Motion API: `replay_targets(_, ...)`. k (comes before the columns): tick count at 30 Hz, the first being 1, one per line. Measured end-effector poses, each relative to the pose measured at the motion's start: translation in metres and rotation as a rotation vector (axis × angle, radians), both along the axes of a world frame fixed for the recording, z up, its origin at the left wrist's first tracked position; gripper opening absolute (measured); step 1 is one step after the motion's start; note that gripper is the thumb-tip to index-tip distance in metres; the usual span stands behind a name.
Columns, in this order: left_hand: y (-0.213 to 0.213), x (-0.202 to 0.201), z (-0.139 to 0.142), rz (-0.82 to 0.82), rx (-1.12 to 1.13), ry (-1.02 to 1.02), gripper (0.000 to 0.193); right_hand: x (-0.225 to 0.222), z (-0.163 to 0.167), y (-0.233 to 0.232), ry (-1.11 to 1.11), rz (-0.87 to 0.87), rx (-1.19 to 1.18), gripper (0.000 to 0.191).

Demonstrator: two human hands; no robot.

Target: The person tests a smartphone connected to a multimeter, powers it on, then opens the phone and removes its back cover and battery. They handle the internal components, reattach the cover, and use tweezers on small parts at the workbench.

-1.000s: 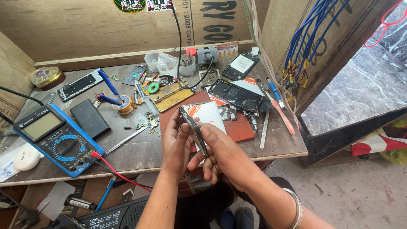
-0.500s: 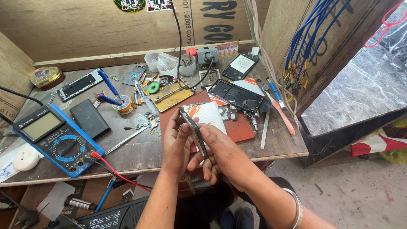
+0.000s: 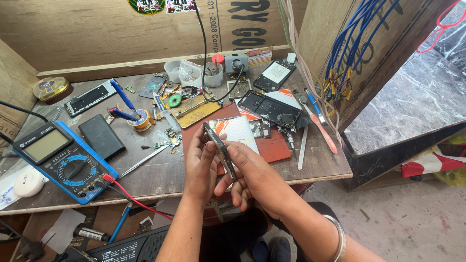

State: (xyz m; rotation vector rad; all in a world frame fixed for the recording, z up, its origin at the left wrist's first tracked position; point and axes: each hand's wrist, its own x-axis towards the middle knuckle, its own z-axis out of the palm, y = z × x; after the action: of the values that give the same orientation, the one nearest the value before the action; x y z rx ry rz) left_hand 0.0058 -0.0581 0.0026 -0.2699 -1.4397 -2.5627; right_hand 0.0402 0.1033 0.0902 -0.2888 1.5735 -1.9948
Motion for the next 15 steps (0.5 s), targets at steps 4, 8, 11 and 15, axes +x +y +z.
replay_targets(4,0.0005,-0.0012,-0.0018,0.011,-0.008,-0.007,0.098,0.0002,-0.0016,0.0005,-0.004,-0.003,0.007,0.069)
replay_targets(8,0.0012,-0.0014,-0.0025,0.008,-0.003,-0.012,0.097,0.0000,-0.0026,0.0010,-0.012,-0.009,0.010,0.068)
replay_targets(11,0.0010,-0.0018,-0.0024,0.006,-0.016,-0.016,0.097,-0.0004,-0.0028,0.0017,-0.009,-0.011,0.014,0.067)
replay_targets(15,0.0007,-0.0017,-0.0031,0.010,-0.024,-0.017,0.098,-0.0002,-0.0031,0.0021,-0.009,-0.013,0.016,0.067)
